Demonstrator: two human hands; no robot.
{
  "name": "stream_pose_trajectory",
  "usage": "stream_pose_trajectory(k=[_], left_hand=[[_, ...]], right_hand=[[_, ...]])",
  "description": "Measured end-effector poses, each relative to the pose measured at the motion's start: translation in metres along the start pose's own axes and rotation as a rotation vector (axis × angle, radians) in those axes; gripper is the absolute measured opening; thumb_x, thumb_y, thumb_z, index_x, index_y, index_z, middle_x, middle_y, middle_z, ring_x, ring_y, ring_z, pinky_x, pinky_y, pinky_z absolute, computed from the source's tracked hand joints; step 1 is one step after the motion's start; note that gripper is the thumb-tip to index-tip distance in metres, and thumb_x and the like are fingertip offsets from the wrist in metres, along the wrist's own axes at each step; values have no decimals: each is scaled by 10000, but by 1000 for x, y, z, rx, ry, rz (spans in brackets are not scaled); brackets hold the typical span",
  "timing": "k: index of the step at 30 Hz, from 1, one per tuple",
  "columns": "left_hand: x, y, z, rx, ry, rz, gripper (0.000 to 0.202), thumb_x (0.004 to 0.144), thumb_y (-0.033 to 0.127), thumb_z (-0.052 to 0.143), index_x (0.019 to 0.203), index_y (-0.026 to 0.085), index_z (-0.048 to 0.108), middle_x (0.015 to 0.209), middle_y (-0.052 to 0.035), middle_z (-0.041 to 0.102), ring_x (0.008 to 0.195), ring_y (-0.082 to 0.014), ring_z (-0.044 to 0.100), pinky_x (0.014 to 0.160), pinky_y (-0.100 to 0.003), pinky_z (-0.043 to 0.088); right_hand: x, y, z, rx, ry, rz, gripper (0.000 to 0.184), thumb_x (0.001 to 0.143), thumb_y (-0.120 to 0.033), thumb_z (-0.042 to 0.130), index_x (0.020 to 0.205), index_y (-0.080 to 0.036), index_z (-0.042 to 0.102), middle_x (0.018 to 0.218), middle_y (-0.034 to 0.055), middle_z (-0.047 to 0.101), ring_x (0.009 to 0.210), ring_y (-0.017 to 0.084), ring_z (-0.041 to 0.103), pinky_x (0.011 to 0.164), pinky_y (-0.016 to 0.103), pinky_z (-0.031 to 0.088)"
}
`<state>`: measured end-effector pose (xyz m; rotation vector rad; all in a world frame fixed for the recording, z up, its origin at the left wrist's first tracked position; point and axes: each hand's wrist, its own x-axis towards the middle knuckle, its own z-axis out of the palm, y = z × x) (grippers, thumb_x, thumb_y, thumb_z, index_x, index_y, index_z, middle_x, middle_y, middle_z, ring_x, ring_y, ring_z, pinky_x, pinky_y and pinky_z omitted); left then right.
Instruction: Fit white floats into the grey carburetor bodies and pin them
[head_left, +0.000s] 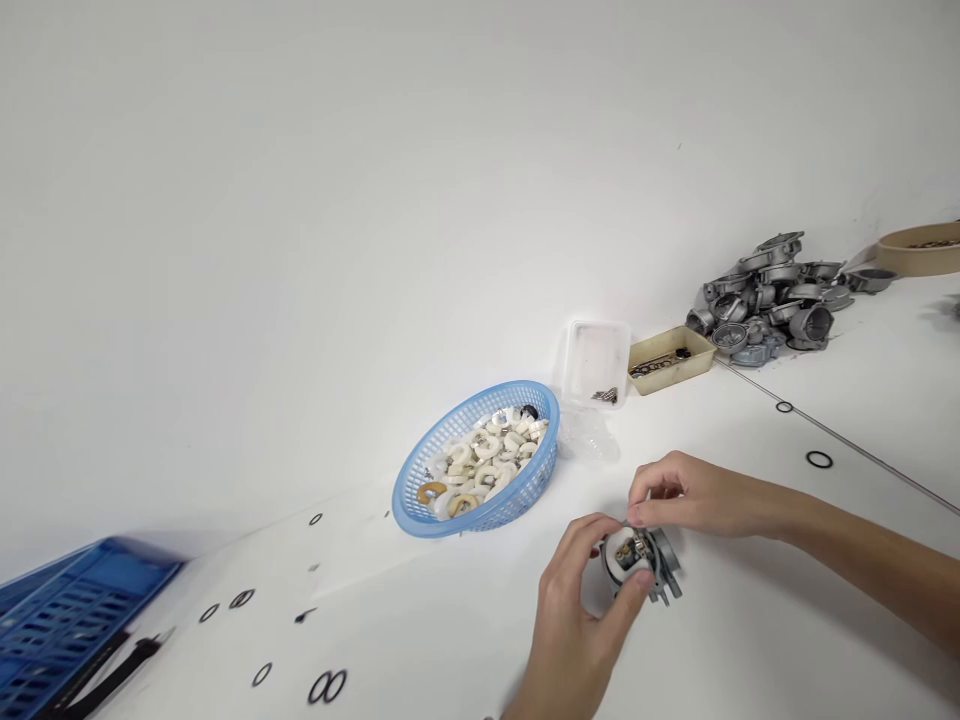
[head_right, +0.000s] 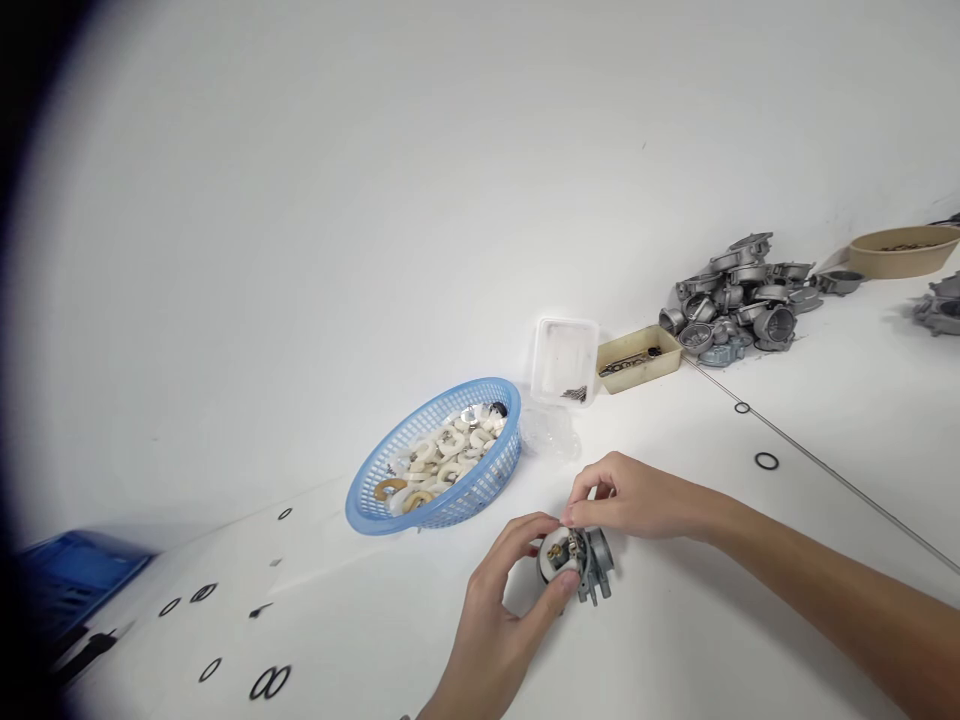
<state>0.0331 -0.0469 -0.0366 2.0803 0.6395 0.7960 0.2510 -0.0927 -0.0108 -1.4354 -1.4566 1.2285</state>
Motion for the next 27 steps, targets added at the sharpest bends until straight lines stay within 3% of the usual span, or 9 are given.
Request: stream_pose_trajectory(k=[3,11,17,27], left_hand=[[1,2,-1,4,-8,14,220,916,317,688,1120,236,673,1104,-75,711,994,-252,675,873,-378,569],[0,-2,-1,19,-14,26,238,926,330,688,1145,238,662,1125,-74,700,1014,-245,666,886,-374,564],[0,-4,1,-8,-11,-6,236,925,345,689,1134,241,660,1129,-76,692,1020,-254,649,908,-395,546],[-1,-2,-2,-2,-46,16,243,930,279,667,1168,244,635,1157,-62,671,1049,-231,636,917,-359,525]], right_hand=[[-1,0,-1,-8,5,2,309,872,-513,691,867,-210,755,695,-9,554,658,141,442,596,279,312],[-1,0,-4,-2,-3,-11,344,827,-545,731,769,-206,709,658,-29,487,625,131,364,571,287,250],[-2,-1,-4,-45,-8,-11,301,866,-500,681,835,-206,743,706,-3,557,669,151,442,601,293,303],[-1,4,-4,-32,-33,-15,287,895,-472,662,835,-204,742,698,-9,541,664,142,417,602,293,290]])
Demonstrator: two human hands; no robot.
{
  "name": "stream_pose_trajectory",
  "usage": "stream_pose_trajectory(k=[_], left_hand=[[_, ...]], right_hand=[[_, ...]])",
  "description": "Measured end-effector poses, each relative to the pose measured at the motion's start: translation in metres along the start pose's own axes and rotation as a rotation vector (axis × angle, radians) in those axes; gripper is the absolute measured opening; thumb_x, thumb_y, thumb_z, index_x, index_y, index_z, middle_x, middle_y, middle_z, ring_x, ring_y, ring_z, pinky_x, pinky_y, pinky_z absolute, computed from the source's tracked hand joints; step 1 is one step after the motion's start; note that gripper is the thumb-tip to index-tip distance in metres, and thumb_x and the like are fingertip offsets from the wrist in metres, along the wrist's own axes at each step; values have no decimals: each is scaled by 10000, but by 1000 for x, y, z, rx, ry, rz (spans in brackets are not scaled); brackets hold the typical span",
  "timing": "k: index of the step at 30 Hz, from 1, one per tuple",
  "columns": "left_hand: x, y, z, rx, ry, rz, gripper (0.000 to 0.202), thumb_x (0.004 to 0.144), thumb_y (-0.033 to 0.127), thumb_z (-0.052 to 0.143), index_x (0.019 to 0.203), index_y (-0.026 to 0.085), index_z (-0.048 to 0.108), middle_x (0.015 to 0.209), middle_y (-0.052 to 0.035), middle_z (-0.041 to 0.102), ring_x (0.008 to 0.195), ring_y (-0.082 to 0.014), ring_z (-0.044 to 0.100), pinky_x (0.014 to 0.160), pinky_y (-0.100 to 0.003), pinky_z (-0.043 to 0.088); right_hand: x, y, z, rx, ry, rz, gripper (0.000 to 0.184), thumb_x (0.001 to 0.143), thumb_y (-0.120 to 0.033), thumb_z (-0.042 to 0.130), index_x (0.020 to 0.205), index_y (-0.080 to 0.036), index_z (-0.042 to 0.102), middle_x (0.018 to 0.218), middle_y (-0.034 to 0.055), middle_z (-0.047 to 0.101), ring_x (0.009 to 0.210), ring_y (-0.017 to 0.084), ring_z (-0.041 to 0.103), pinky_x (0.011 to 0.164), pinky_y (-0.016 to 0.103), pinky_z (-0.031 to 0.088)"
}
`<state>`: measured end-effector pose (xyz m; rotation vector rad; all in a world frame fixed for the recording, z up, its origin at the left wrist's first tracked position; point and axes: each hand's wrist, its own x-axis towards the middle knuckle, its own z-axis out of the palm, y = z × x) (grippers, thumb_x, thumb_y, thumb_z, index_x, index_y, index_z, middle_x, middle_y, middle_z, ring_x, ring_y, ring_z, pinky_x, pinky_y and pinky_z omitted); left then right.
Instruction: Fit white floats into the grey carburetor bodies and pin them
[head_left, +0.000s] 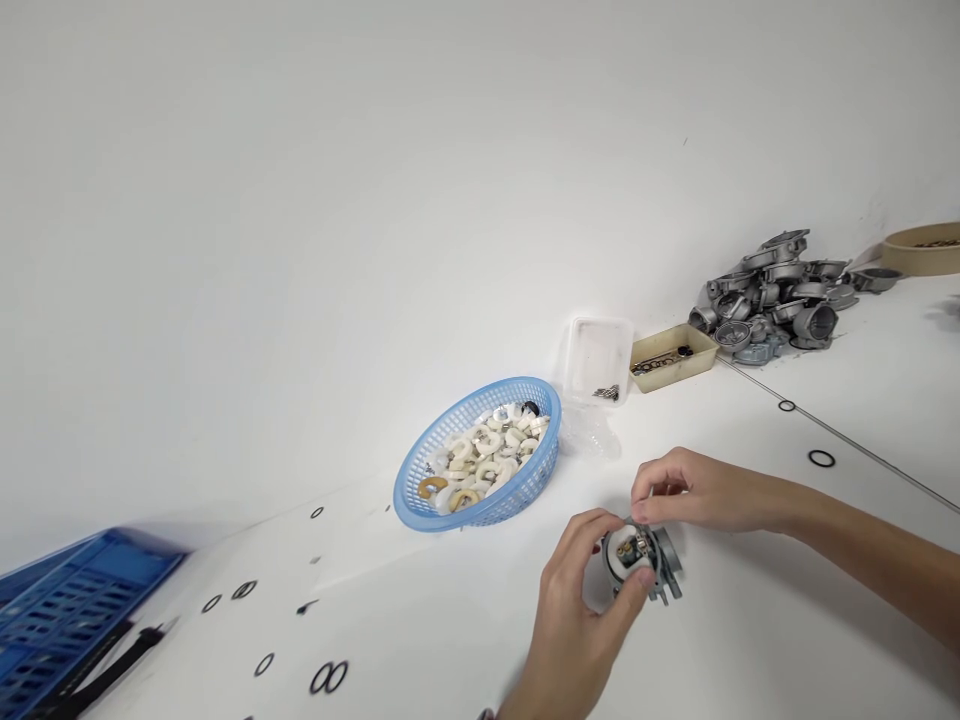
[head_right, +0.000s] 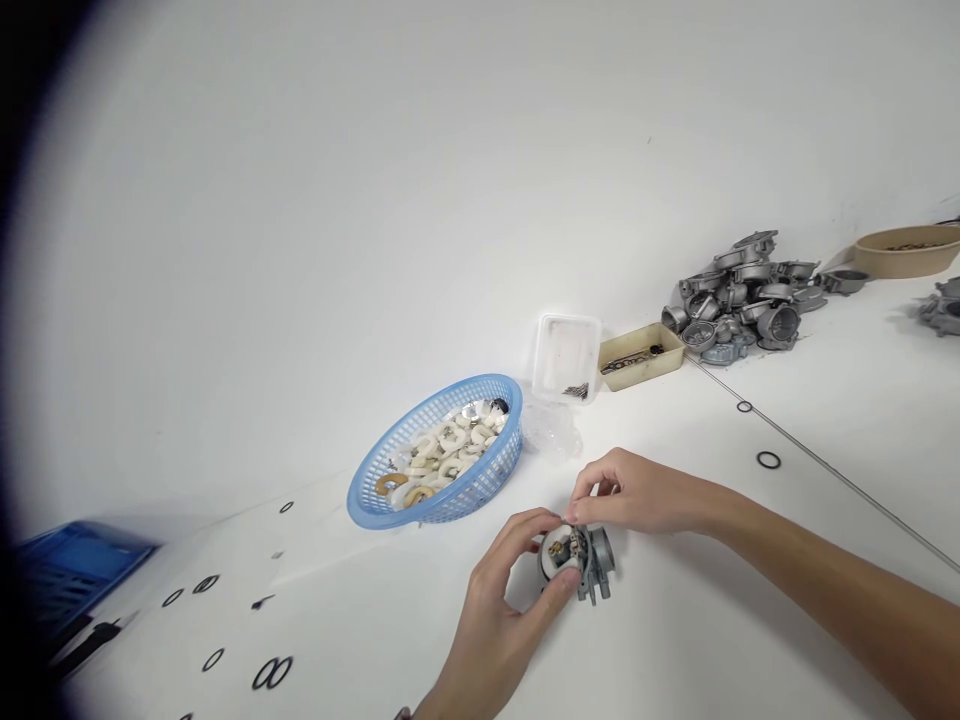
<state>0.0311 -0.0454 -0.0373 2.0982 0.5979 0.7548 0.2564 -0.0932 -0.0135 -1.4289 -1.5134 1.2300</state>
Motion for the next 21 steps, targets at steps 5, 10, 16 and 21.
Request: stream_pose_trajectory(k=[5,10,16,21], left_hand=[[0,0,0,7,0,-15,231,914,278,686,1139,255,641,1146,-46,673,1019,-220,633,859,-332,526],[1,1,-1,19,6,-35,265,890,267,700,1148,268,638,1103,-30,680,975,-213,630,811,-316,526],[1,1,-2,45,-15,-18,410,812,217,746,1198,277,622,1172,-24,674,1032,-220,636,879,-337,515],[3,3,-1,38,-25,-27,318,842,241,738,1147,279,654,1129,-15,697,993,-218,642,860,-332,511]], right_hand=[[-1,-1,-1,-13,-15,-7,273,895,-461,663,870,-208,761,707,-4,580,670,145,453,603,284,313],[-3,-6,-2,-28,-30,13,259,879,-453,687,937,-213,766,776,15,648,735,164,533,648,284,381],[-4,-8,-3,-36,-46,20,228,877,-418,692,968,-219,758,795,14,658,757,165,557,670,280,407],[-2,-5,-3,-19,-72,13,195,863,-366,686,974,-223,760,852,20,687,773,165,577,687,285,427]])
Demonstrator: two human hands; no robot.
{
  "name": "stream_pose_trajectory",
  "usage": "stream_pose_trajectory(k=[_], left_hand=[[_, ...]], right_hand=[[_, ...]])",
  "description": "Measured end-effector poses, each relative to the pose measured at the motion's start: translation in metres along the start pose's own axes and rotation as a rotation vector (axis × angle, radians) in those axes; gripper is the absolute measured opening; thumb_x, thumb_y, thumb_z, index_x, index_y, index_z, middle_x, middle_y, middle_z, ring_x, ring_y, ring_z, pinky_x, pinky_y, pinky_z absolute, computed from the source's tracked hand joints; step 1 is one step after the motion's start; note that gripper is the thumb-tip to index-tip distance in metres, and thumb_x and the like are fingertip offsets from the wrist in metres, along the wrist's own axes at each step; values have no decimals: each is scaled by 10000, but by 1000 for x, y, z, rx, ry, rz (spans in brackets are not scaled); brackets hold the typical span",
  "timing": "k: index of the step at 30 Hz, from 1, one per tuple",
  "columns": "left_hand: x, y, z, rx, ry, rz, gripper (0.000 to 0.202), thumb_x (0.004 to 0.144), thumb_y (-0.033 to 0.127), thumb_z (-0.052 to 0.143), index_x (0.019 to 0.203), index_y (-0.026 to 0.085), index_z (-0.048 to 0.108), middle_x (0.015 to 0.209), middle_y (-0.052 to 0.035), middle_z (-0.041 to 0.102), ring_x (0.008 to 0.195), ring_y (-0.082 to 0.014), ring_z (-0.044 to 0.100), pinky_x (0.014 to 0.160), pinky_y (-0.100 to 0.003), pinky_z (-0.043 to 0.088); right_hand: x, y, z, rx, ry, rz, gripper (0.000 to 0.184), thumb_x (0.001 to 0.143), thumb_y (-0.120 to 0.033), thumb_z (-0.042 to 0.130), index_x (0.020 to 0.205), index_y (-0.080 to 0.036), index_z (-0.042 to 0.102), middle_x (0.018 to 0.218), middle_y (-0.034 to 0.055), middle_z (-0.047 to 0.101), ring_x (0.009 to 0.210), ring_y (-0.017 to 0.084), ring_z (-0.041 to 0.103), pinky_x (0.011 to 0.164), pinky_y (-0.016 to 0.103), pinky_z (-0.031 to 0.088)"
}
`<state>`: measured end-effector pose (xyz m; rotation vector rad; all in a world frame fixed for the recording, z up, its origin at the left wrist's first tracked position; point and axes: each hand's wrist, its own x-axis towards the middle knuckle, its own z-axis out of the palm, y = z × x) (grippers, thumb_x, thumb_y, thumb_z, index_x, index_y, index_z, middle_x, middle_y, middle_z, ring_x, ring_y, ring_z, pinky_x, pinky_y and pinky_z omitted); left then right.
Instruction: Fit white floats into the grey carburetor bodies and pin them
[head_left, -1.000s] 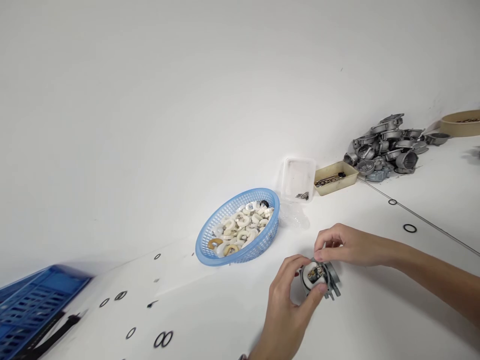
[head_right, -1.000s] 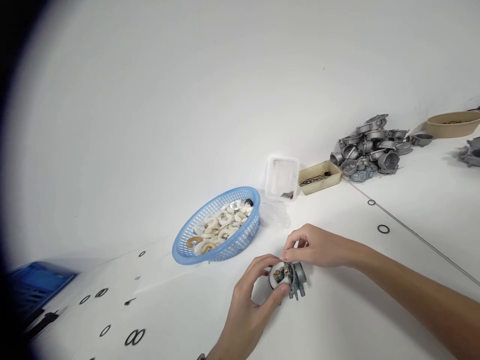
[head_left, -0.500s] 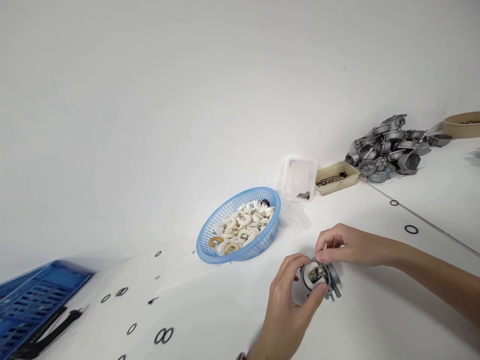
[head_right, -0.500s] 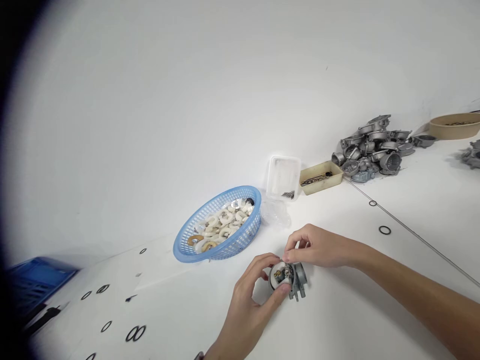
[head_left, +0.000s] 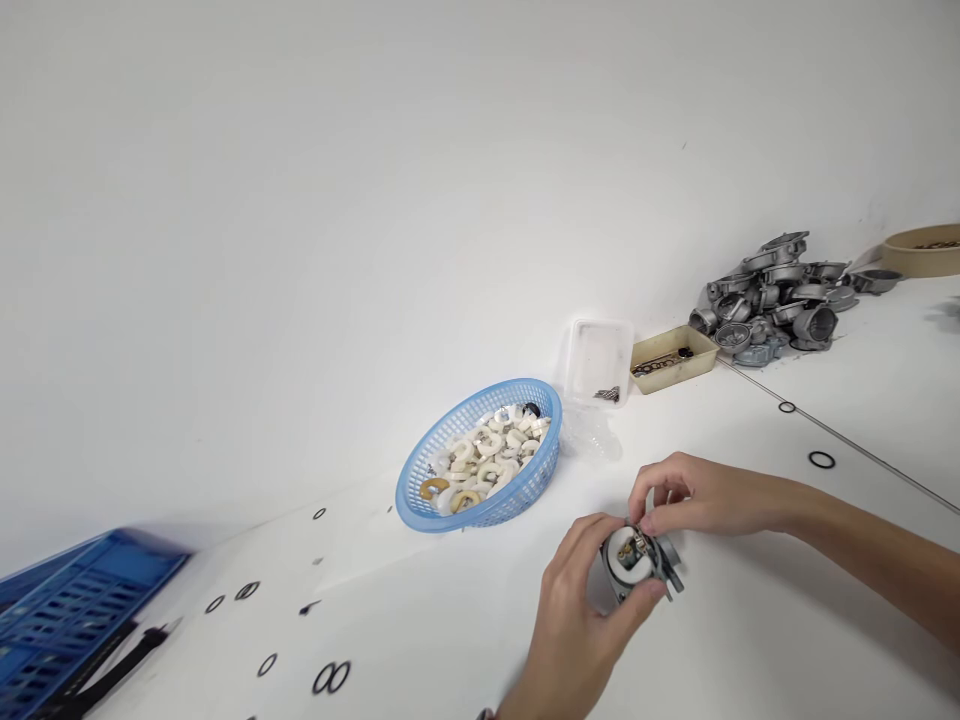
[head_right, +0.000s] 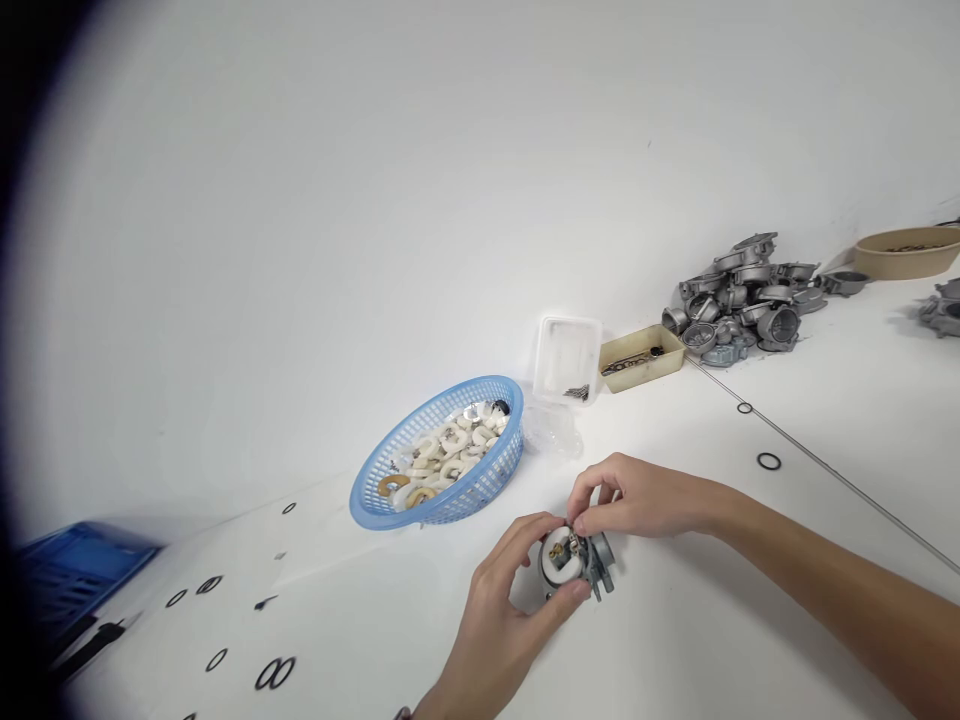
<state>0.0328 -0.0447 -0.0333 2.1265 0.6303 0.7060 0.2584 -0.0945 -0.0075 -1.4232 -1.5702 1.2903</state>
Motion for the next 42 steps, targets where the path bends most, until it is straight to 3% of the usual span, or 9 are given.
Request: stream_pose_trajectory(k=[3,9,16,22,42], left_hand=[[0,-1,0,30,1,-25,292,849,254,741,1129,280,662,1090,-6,707,956,-216,640,839,-329,505],[0,-4,1,48,-2,-31,277,853,273,740,1119,280,662,1066,-4,711,929,-215,631,813,-325,501],[0,-4,0,55,-13,-33,286,863,297,735,1136,272,656,1083,-25,710,975,-238,635,833,-348,506],[-1,-6,1,55,0,-56,424,853,343,732,1250,255,615,1194,-63,680,1078,-274,627,914,-412,508],[2,-1,-2,28,-66,-72,347,871,316,716,1207,252,658,1175,-59,702,1079,-272,631,921,-399,509]], right_hand=[[-1,-1,-1,-23,-27,-9,161,834,-332,696,946,-233,755,971,23,703,804,165,588,710,290,445],[-5,-6,-2,-90,-38,43,216,778,-306,726,987,-250,723,897,17,657,881,202,604,692,285,457],[-4,-6,0,-102,-36,-14,322,677,-346,824,955,-252,691,1107,30,626,982,222,590,794,320,488],[-3,-6,3,-178,43,-58,284,710,-362,812,951,-261,701,1102,21,620,972,209,573,830,335,476],[-5,-7,3,-200,12,-65,234,729,-333,789,937,-253,717,1086,33,627,977,218,584,808,330,481]])
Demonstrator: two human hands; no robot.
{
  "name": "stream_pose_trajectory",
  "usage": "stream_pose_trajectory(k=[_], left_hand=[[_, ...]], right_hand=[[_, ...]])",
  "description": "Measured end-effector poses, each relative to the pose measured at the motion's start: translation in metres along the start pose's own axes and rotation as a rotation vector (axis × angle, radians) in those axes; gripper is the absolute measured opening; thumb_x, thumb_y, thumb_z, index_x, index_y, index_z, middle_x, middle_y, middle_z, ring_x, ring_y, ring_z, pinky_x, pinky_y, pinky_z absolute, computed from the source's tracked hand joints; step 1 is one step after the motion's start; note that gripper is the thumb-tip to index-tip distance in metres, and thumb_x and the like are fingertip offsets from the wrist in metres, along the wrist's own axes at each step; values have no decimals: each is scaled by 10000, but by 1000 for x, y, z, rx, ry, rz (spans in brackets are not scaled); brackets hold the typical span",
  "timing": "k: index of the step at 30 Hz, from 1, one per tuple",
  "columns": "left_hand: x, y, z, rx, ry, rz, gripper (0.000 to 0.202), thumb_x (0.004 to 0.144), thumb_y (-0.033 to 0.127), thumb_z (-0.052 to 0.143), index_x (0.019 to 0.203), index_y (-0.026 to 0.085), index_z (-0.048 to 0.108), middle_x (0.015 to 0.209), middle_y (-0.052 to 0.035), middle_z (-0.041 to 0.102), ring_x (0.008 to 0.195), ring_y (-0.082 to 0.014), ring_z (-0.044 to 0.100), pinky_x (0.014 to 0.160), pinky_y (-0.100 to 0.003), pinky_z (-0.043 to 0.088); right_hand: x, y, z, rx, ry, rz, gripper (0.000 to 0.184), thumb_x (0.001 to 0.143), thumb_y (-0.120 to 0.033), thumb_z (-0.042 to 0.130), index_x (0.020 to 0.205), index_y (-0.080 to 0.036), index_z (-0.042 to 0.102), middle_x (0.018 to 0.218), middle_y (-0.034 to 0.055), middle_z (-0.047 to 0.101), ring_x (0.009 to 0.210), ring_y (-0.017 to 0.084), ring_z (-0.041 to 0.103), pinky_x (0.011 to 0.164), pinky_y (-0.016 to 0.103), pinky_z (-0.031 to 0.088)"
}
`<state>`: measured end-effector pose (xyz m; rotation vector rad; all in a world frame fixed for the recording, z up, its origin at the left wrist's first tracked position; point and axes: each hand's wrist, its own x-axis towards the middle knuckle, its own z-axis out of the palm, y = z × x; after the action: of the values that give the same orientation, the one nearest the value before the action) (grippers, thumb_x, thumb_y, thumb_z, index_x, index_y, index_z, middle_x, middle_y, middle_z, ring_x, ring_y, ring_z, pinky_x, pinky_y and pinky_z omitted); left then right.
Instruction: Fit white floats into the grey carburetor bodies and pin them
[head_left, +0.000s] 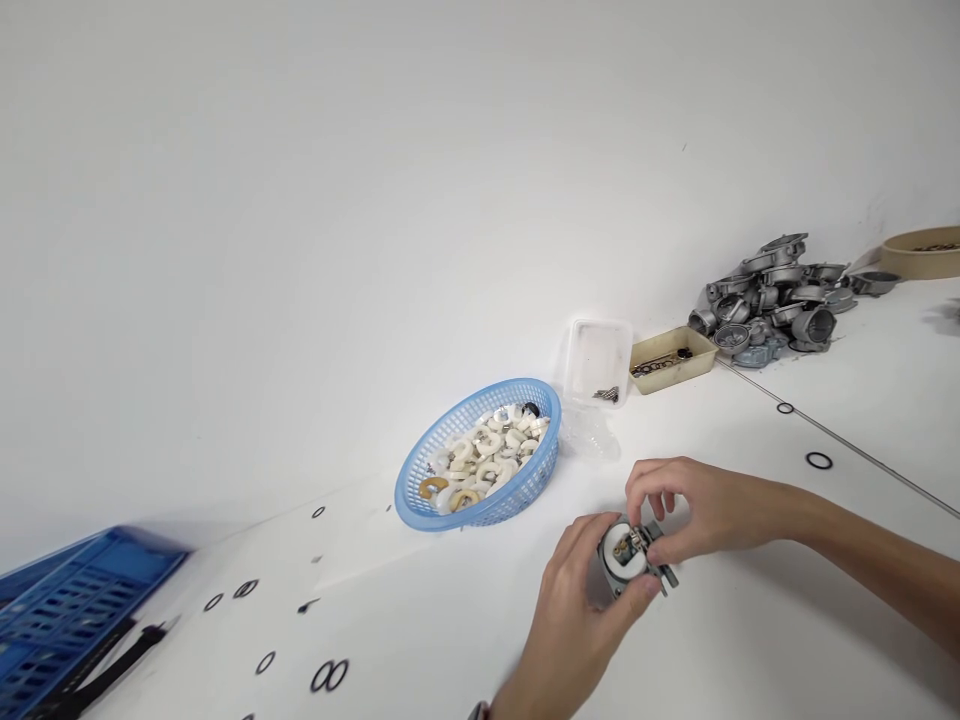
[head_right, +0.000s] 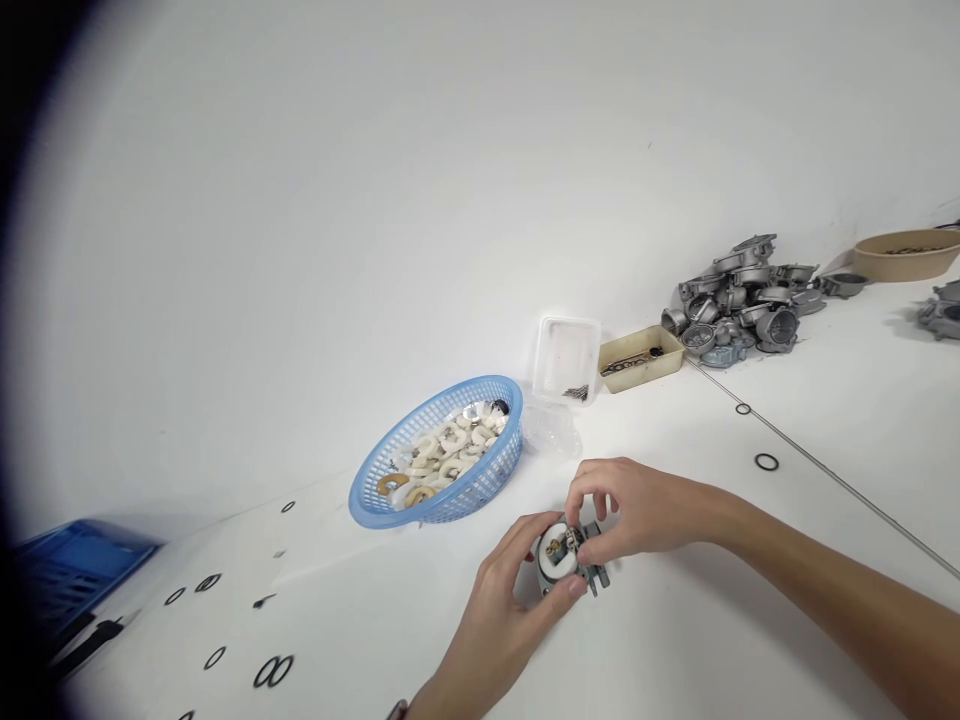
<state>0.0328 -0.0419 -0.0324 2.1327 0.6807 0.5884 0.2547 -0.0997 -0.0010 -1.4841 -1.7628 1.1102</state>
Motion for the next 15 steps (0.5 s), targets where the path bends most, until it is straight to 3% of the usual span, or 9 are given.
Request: stream_pose_trajectory(k=[6,15], left_hand=[[-2,-3,0,10,-6,-60,434,860,341,723,1276,245,649,1175,-59,731,1060,-277,656,928,-407,529],[-1,-5,-1,37,4,-33,455,853,352,741,1283,233,659,1190,-72,746,1043,-285,680,920,-408,561]], right_hand=[[-1,-2,-1,-6,-13,-2,236,724,-285,777,949,-251,714,1080,32,631,962,212,593,794,321,482],[-1,-3,0,3,-3,-1,209,745,-309,762,938,-248,709,1079,38,633,970,218,595,799,327,481]])
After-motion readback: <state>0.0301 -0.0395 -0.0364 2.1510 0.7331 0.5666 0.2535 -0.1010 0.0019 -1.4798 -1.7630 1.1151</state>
